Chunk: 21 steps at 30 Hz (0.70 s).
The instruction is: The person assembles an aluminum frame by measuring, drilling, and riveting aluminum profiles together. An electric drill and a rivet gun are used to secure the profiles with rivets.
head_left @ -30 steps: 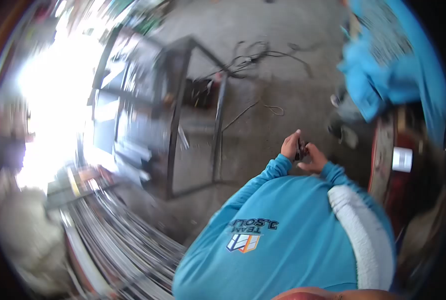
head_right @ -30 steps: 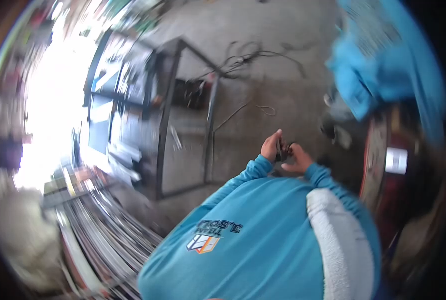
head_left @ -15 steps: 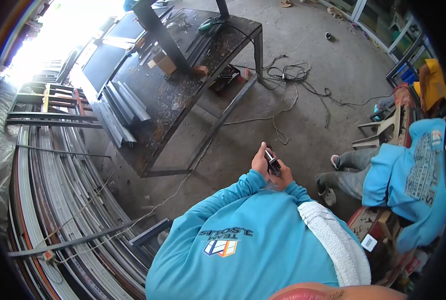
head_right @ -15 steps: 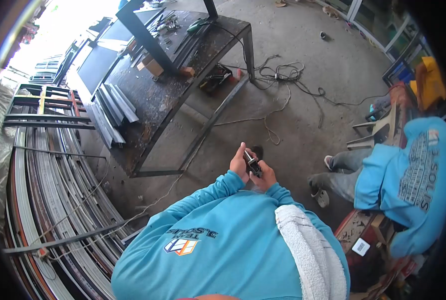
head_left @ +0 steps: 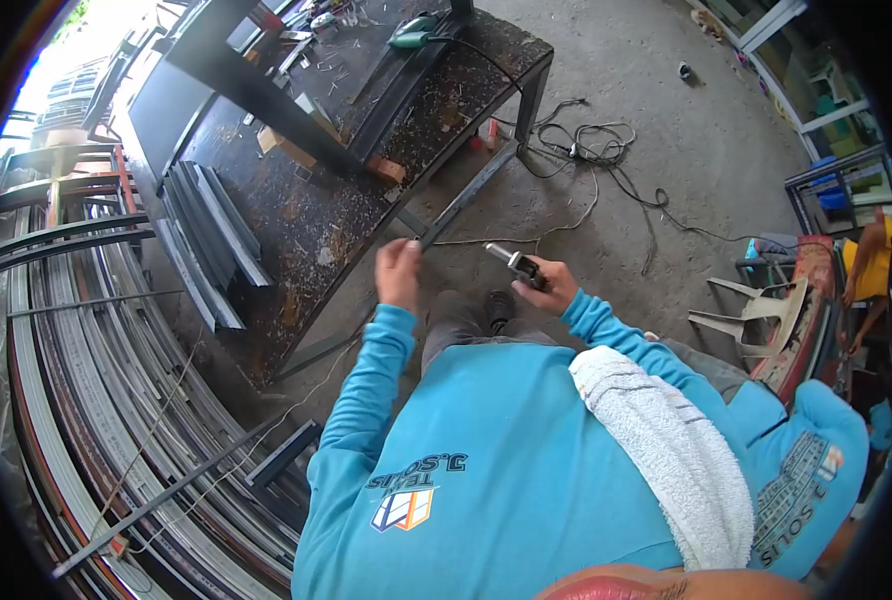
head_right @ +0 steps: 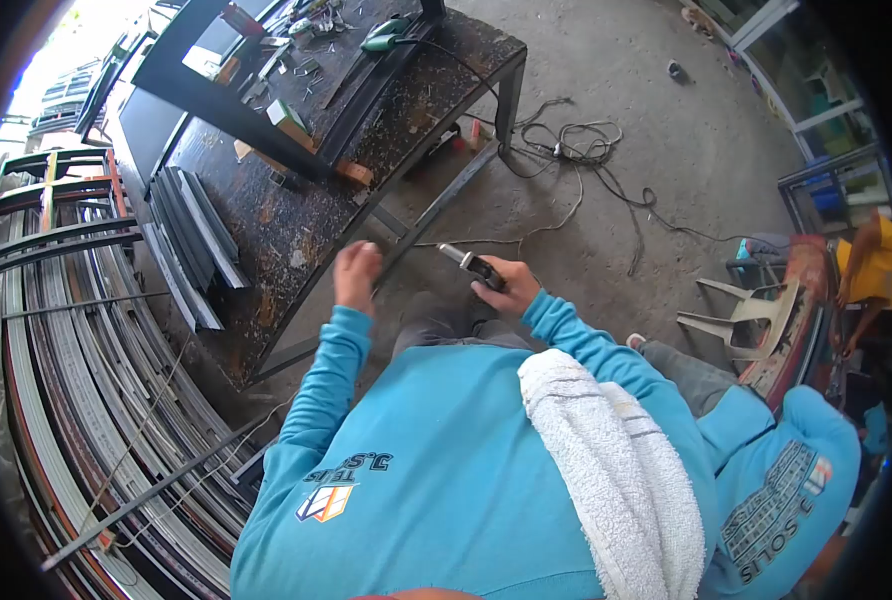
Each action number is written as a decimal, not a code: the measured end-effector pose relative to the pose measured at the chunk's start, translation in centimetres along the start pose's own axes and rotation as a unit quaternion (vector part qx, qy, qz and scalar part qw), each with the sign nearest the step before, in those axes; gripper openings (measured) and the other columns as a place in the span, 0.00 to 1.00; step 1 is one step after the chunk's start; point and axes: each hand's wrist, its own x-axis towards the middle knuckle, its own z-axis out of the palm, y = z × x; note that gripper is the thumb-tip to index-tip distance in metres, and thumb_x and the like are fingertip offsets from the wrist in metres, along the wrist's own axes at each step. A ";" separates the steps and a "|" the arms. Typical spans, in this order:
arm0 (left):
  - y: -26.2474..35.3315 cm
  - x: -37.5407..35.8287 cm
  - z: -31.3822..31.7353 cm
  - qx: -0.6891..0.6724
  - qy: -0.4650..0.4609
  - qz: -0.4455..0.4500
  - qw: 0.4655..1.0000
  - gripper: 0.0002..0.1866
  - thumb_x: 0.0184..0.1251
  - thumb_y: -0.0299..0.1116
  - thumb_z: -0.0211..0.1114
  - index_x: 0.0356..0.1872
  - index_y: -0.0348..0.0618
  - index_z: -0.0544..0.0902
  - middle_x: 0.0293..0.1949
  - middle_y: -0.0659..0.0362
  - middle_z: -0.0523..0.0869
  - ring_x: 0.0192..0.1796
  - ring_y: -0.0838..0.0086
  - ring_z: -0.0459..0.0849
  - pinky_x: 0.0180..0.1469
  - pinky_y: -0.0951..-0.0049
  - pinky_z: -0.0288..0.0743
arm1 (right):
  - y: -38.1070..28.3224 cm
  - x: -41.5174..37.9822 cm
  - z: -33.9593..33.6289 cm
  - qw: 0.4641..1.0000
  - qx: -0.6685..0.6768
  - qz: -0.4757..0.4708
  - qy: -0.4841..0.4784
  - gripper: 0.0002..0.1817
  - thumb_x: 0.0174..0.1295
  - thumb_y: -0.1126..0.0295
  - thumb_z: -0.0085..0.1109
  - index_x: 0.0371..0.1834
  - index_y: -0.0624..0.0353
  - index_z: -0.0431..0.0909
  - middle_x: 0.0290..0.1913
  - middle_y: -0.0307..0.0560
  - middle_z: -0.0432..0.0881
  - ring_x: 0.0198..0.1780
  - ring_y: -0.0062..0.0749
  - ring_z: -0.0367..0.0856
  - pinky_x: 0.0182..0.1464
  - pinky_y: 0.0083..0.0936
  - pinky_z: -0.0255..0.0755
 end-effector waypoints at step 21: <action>14.0 49.8 -12.2 0.772 -0.169 -0.004 0.612 0.22 0.56 0.42 0.69 0.47 0.35 0.84 0.48 0.41 0.85 0.55 0.49 0.82 0.59 0.57 0.74 | 9.7 6.7 -7.3 0.895 -0.107 0.432 -0.033 0.19 0.49 0.55 0.69 0.32 0.60 0.79 0.27 0.55 0.80 0.30 0.48 0.78 0.38 0.40 0.71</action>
